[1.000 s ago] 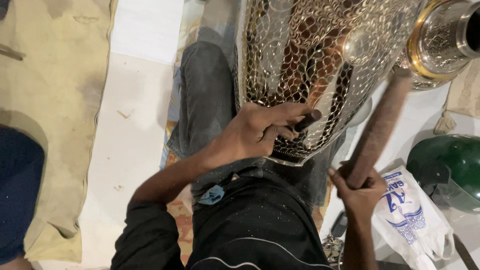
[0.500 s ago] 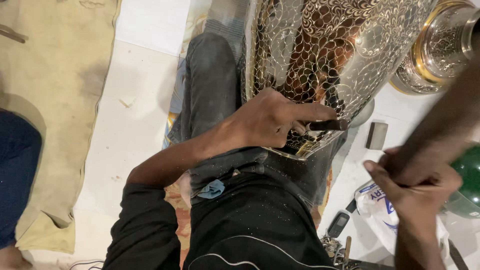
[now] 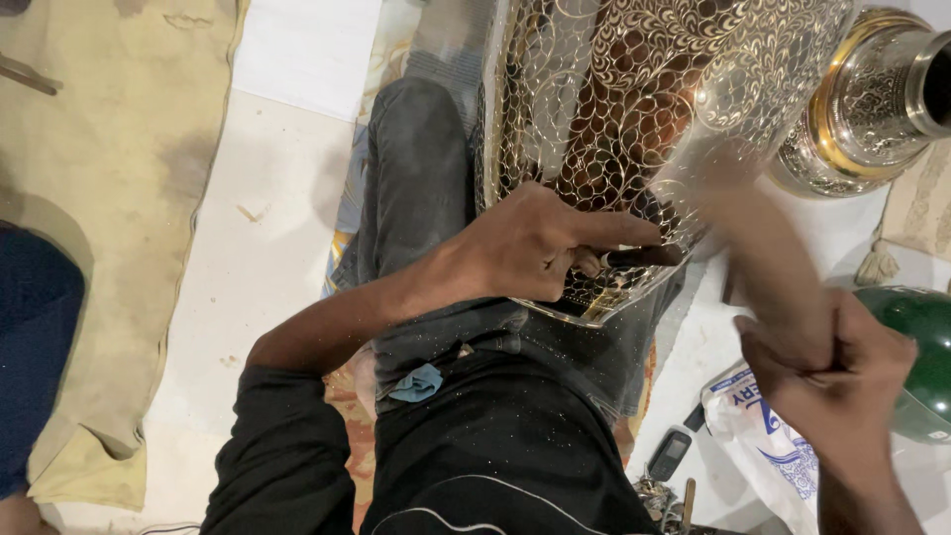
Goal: The person sits on the floor holding a large engraved brass vase between their legs and decorates its surface by hand. They hold a small punch tool against the metal with one hand and repeatedly strike it with a wooden mallet held in the other hand, repositioning the punch along the vase body as they work.
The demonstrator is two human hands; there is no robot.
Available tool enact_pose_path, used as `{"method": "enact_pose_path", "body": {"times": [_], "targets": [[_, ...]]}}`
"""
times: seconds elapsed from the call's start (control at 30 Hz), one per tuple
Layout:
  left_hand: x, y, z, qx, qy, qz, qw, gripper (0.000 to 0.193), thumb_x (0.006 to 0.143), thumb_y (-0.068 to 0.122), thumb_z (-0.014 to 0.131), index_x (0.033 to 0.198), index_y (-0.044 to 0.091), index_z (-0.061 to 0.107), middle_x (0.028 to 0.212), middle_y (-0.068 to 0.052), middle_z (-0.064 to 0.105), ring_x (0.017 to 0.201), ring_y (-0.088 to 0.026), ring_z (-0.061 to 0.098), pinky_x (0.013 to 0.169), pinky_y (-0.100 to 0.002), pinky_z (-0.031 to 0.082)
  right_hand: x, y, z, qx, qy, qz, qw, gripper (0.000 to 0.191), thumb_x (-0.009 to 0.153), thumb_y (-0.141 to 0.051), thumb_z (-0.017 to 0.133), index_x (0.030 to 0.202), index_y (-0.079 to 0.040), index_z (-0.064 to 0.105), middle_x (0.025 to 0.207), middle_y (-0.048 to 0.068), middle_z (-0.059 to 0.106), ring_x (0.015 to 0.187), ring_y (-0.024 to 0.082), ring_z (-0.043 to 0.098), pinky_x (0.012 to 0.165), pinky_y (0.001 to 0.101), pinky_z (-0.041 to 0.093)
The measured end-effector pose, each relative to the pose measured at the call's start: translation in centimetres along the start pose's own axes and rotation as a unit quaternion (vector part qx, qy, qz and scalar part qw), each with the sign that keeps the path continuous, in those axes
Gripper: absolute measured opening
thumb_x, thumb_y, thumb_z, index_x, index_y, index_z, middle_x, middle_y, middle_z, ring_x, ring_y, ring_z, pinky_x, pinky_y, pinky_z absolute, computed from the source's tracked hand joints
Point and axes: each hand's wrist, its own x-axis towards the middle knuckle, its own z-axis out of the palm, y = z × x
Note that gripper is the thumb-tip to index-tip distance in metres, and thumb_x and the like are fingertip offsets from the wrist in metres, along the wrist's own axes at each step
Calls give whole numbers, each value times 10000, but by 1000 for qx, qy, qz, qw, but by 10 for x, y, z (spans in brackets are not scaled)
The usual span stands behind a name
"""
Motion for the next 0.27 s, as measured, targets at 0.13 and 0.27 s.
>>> {"method": "enact_pose_path", "body": {"times": [0.13, 0.27], "targets": [[-6, -2, 1, -10, 54, 79, 995, 718, 735, 42, 580, 1430, 221, 608, 1105, -64, 795, 894, -146, 805, 705, -242, 654, 0, 6, -8, 15, -54, -9, 998, 202, 803, -2, 810, 787, -20, 610, 715, 54, 637, 644, 104, 584, 610, 232, 456], [-5, 6, -8, -44, 48, 61, 996, 732, 726, 39, 604, 1434, 225, 619, 1003, -54, 812, 885, -158, 806, 614, -240, 653, -7, 14, 8, -30, -48, 27, 998, 198, 810, -26, 787, 918, 29, 630, 713, 132, 621, 623, 208, 544, 605, 259, 461]]}}
